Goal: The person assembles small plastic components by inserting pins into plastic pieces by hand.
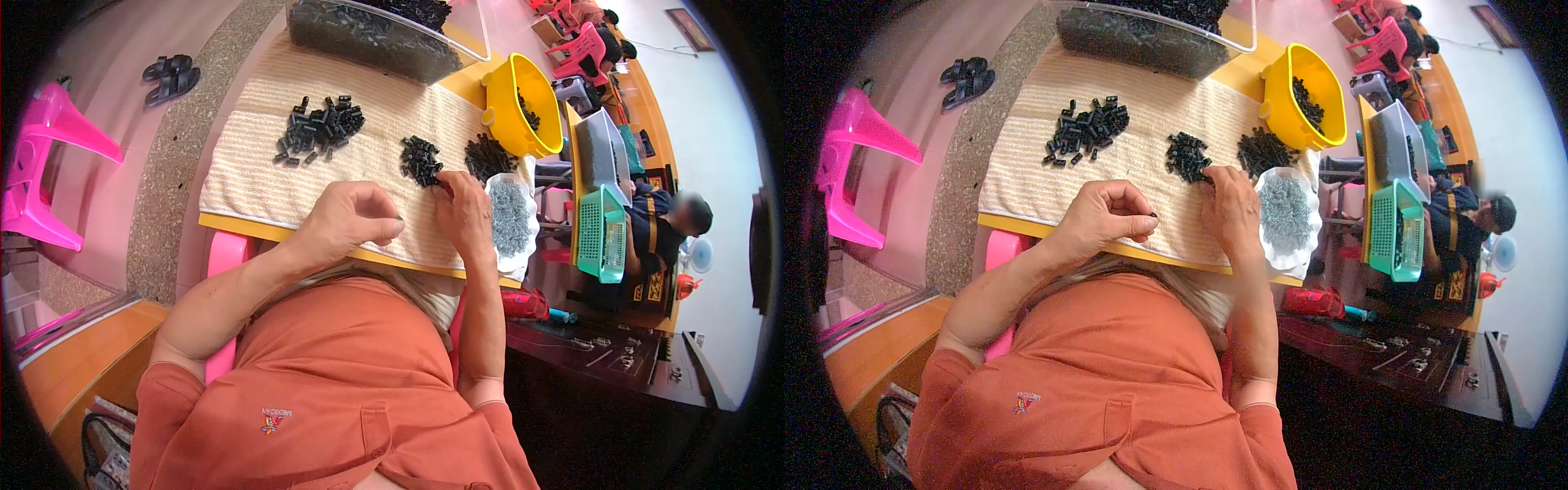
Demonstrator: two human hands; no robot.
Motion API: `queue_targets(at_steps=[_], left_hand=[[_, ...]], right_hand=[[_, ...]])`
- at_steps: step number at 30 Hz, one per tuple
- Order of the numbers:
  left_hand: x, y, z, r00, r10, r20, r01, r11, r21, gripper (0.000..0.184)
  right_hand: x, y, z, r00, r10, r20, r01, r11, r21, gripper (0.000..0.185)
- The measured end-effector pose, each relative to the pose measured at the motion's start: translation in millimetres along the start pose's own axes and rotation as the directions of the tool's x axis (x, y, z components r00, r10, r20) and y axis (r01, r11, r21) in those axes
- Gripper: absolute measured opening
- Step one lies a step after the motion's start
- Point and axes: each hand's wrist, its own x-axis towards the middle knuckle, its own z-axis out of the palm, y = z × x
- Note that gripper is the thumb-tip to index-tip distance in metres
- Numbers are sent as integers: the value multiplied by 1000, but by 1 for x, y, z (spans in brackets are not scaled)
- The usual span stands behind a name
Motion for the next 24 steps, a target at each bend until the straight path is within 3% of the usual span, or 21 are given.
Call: queue_targets(at_steps=[4, 7, 10, 13, 16, 19, 24], left_hand=[[1, -1, -1, 1000, 0, 0, 0, 1000, 18, 10], [1, -1, -2, 1000, 10, 3, -10, 1000, 27, 10], [0, -1, -1, 1000, 24, 10, -24, 1000, 8, 9], [0, -2, -1, 1000, 23, 6, -23, 1000, 13, 9], [0, -2, -1, 1000, 17, 5, -17, 1000, 24, 8], [1, -4, -3, 999, 31, 12, -32, 999, 17, 9], [1, -2, -3, 1000, 10, 8, -10, 999, 36, 9]], right_hand=[[0, 5, 1, 1000, -2, -5, 2, 1000, 13, 20], [-4, 5, 5, 993, 92, -73, -82, 988, 132, 20], [-9, 2, 5, 987, 90, -131, -46, 949, 311, 20], [-17, 2, 5, 990, 116, -83, -75, 919, 386, 19], [-27, 5, 9, 977, 211, 42, -197, 797, 571, 19], [-33, -2, 8, 971, 216, 102, -224, 677, 702, 18], [-36, -24, -2, 976, 173, 132, -211, 603, 770, 16]])
